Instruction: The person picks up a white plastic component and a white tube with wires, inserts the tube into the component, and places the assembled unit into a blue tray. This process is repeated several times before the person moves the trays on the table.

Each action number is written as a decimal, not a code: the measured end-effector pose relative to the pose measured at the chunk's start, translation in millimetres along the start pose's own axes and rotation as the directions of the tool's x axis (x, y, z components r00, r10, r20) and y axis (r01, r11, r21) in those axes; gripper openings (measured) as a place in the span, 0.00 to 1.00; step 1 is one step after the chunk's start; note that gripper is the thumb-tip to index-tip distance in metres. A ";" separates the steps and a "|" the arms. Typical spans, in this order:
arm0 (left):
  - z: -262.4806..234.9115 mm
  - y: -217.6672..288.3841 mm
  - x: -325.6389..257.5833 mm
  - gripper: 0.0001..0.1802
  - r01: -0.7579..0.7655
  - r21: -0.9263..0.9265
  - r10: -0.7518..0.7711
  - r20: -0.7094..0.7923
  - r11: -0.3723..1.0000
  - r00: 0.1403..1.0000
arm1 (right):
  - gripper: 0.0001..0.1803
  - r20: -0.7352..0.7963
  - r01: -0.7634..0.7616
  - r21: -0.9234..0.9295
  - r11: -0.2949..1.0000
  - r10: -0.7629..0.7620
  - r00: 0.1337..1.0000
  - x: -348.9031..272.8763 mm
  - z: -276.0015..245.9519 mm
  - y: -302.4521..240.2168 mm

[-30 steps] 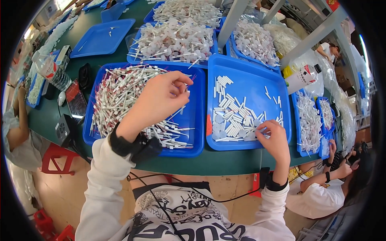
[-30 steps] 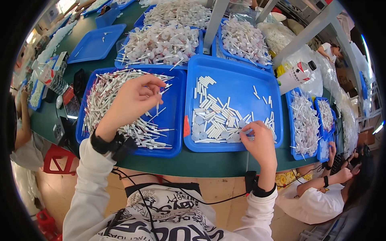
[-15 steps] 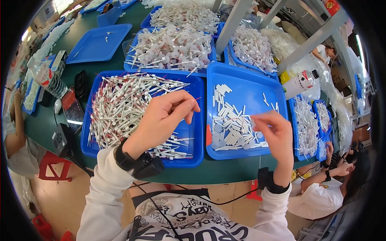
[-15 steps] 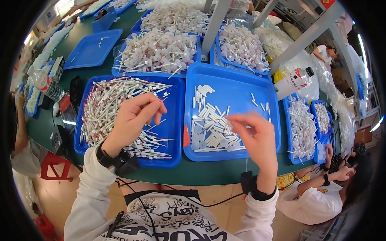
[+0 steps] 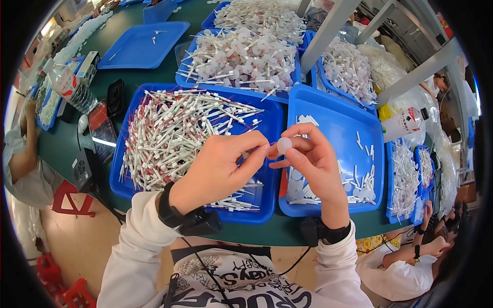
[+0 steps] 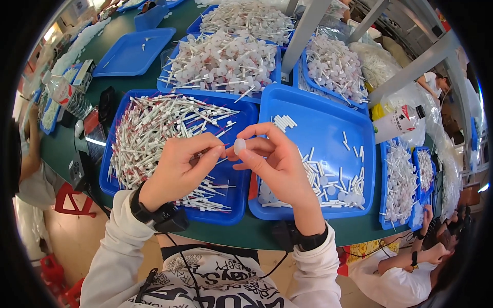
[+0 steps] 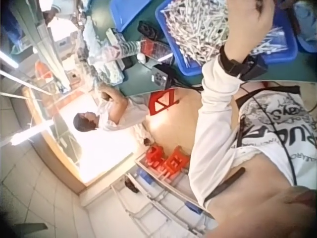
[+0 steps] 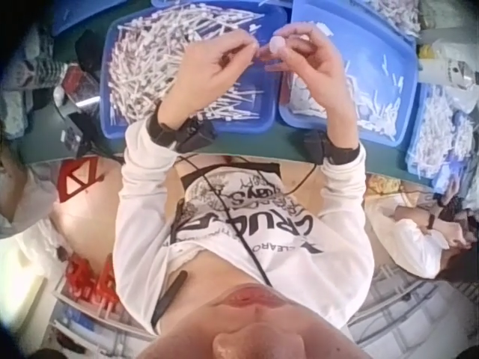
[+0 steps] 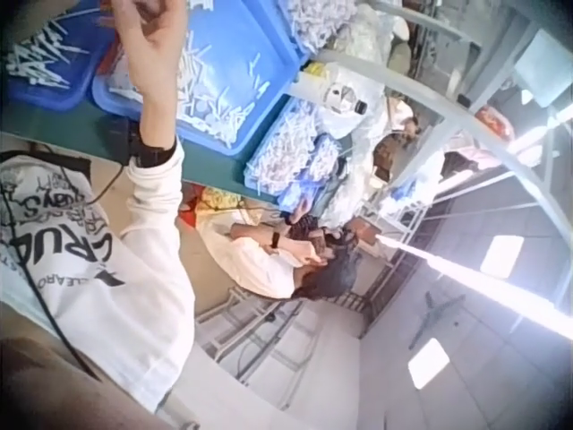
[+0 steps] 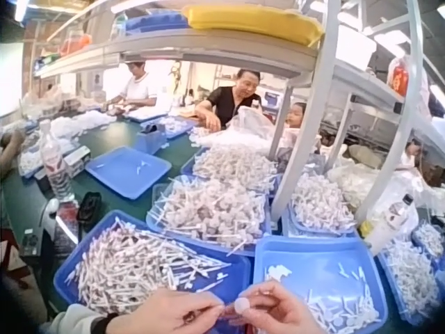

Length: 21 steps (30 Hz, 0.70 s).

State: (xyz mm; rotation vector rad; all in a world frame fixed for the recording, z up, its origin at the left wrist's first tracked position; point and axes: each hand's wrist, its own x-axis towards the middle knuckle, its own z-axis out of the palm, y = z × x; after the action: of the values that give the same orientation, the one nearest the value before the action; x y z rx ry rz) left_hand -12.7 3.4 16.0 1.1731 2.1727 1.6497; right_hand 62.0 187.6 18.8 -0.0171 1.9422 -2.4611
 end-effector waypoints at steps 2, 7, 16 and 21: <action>-0.5 1.0 0.4 0.03 -0.018 0.057 0.017 0.014 0.998 1.000 | 0.13 0.021 0.079 -0.133 0.988 -0.076 0.997 -0.2 -0.5 1.6; 1.8 -4.0 0.9 0.04 -0.084 0.097 0.080 0.051 0.992 0.996 | 0.14 0.033 0.087 -0.200 0.976 -0.082 0.996 -2.9 -4.4 7.5; 2.3 -8.5 -1.5 0.06 -0.151 0.216 0.129 0.115 0.965 0.985 | 0.13 0.017 0.076 -0.381 0.921 -0.076 0.997 -2.6 -0.4 7.9; 4.0 -0.6 -4.7 0.10 -0.004 0.082 -0.005 0.105 0.997 0.994 | 0.13 0.006 0.195 -0.368 0.909 -0.208 0.978 3.6 -1.1 19.5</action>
State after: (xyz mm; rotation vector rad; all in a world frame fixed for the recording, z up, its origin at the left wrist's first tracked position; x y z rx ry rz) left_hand -7.6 3.1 12.5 1.2507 2.1942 1.4757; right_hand 58.3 184.1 -0.4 -0.1890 2.5040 -2.1721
